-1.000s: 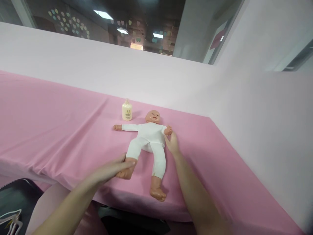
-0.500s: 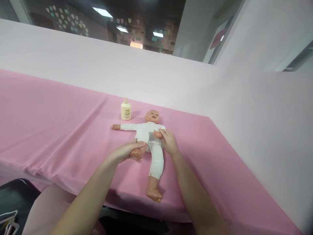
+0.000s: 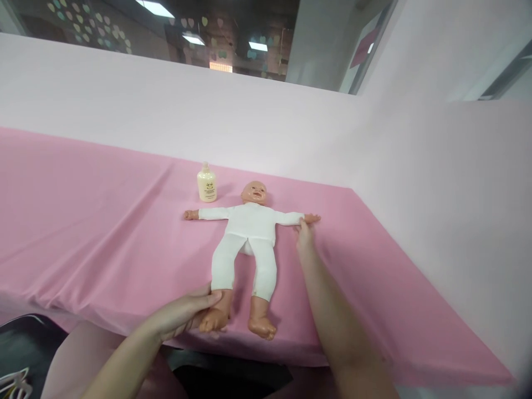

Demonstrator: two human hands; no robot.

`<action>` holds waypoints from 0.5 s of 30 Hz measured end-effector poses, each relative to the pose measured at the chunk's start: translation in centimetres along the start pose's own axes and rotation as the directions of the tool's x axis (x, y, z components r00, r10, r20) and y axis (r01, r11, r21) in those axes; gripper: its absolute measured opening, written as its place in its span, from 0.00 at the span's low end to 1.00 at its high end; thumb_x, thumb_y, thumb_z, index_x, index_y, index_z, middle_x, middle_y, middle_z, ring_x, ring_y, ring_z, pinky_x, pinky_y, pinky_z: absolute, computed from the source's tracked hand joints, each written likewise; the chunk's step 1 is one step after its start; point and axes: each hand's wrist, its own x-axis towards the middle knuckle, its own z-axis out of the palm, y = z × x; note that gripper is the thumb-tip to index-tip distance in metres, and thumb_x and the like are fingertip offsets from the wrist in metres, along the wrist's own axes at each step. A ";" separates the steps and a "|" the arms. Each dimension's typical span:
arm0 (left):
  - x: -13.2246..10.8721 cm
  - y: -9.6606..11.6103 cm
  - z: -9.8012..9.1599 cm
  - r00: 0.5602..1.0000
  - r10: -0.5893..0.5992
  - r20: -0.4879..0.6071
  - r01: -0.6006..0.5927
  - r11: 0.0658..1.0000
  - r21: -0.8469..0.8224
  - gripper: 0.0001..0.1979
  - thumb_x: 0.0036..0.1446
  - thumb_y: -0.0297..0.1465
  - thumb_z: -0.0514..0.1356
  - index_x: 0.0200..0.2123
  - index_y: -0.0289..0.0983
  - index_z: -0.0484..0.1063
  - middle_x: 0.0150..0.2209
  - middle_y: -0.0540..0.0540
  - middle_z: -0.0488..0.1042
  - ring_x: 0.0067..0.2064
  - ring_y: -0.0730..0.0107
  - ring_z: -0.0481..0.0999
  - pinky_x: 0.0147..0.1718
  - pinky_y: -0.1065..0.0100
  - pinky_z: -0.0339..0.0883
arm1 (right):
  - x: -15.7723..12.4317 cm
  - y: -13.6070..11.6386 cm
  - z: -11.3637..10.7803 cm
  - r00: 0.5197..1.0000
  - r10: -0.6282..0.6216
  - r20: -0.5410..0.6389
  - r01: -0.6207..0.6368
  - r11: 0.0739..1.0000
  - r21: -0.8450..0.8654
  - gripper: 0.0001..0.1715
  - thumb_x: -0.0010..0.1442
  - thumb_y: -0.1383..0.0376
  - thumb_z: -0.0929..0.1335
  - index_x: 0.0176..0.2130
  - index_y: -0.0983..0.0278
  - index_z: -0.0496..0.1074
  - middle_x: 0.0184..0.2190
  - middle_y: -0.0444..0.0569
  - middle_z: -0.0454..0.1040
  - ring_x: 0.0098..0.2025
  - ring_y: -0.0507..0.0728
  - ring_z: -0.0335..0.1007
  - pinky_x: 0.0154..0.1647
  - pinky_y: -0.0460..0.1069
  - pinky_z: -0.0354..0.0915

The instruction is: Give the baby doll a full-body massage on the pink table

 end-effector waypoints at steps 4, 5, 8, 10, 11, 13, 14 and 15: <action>-0.8 -0.5 -0.5 0.997 -0.070 0.014 0.071 0.995 -0.066 0.29 0.51 0.50 0.73 0.46 0.37 0.70 0.38 0.42 0.79 0.42 0.55 0.82 0.48 0.54 0.75 | 0.1 0.3 -0.1 0.988 0.155 -0.020 -0.153 0.986 0.060 0.43 0.64 0.49 0.67 0.71 0.57 0.54 0.66 0.59 0.68 0.63 0.65 0.73 0.60 0.64 0.73; -0.8 -0.3 -0.7 0.997 -0.070 0.014 0.071 0.994 -0.079 0.29 0.51 0.49 0.73 0.47 0.37 0.70 0.38 0.43 0.79 0.41 0.56 0.82 0.46 0.54 0.76 | -0.2 0.0 0.1 0.991 0.136 -0.015 -0.135 0.989 0.061 0.45 0.64 0.49 0.68 0.73 0.56 0.51 0.68 0.59 0.66 0.63 0.64 0.73 0.60 0.63 0.73; -0.7 0.9 -1.5 0.993 -0.070 0.098 0.081 0.990 -0.115 0.29 0.51 0.50 0.71 0.49 0.38 0.72 0.36 0.46 0.76 0.27 0.68 0.76 0.31 0.59 0.76 | -1.2 -1.3 1.0 1.000 -0.019 0.002 0.019 0.999 0.035 0.50 0.63 0.49 0.68 0.75 0.53 0.44 0.75 0.56 0.53 0.70 0.63 0.64 0.63 0.63 0.70; -0.3 2.1 -2.2 0.979 -0.058 0.197 0.084 0.989 -0.124 0.29 0.52 0.52 0.67 0.48 0.38 0.73 0.34 0.47 0.74 0.19 0.77 0.64 0.21 0.64 0.70 | -2.1 -2.3 1.8 0.982 -0.185 0.018 0.185 0.983 0.008 0.50 0.63 0.50 0.68 0.75 0.54 0.45 0.77 0.54 0.46 0.75 0.62 0.54 0.68 0.62 0.65; -0.1 2.8 -2.5 0.972 -0.050 0.231 0.079 0.990 -0.117 0.28 0.52 0.52 0.66 0.46 0.37 0.73 0.33 0.47 0.74 0.18 0.79 0.61 0.20 0.65 0.67 | -2.6 -2.7 2.3 0.968 -0.249 0.036 0.250 0.968 -0.003 0.50 0.63 0.49 0.68 0.74 0.56 0.46 0.77 0.55 0.45 0.76 0.62 0.52 0.70 0.62 0.62; 0.8 4.2 -3.0 0.969 -0.037 0.244 0.059 0.995 -0.085 0.27 0.52 0.51 0.67 0.43 0.34 0.74 0.32 0.45 0.73 0.20 0.77 0.61 0.20 0.66 0.67 | -3.6 -3.3 3.1 0.944 -0.309 0.112 0.315 0.948 -0.038 0.49 0.63 0.48 0.68 0.74 0.59 0.49 0.76 0.58 0.50 0.74 0.62 0.55 0.70 0.60 0.62; 1.4 5.0 -3.1 0.973 -0.033 0.228 0.052 0.996 -0.078 0.27 0.51 0.50 0.68 0.42 0.33 0.74 0.31 0.45 0.72 0.21 0.75 0.63 0.20 0.66 0.67 | -4.1 -3.5 3.4 0.934 -0.316 0.169 0.332 0.940 -0.075 0.48 0.64 0.48 0.68 0.73 0.60 0.50 0.74 0.59 0.54 0.72 0.63 0.59 0.68 0.59 0.63; 2.1 5.8 -3.2 0.976 -0.031 0.216 0.047 0.996 -0.071 0.26 0.53 0.50 0.67 0.42 0.32 0.73 0.30 0.45 0.71 0.22 0.75 0.63 0.20 0.67 0.66 | -4.5 -3.6 3.6 0.919 -0.320 0.229 0.354 0.926 -0.128 0.46 0.65 0.47 0.67 0.73 0.61 0.52 0.72 0.60 0.59 0.70 0.63 0.63 0.67 0.59 0.65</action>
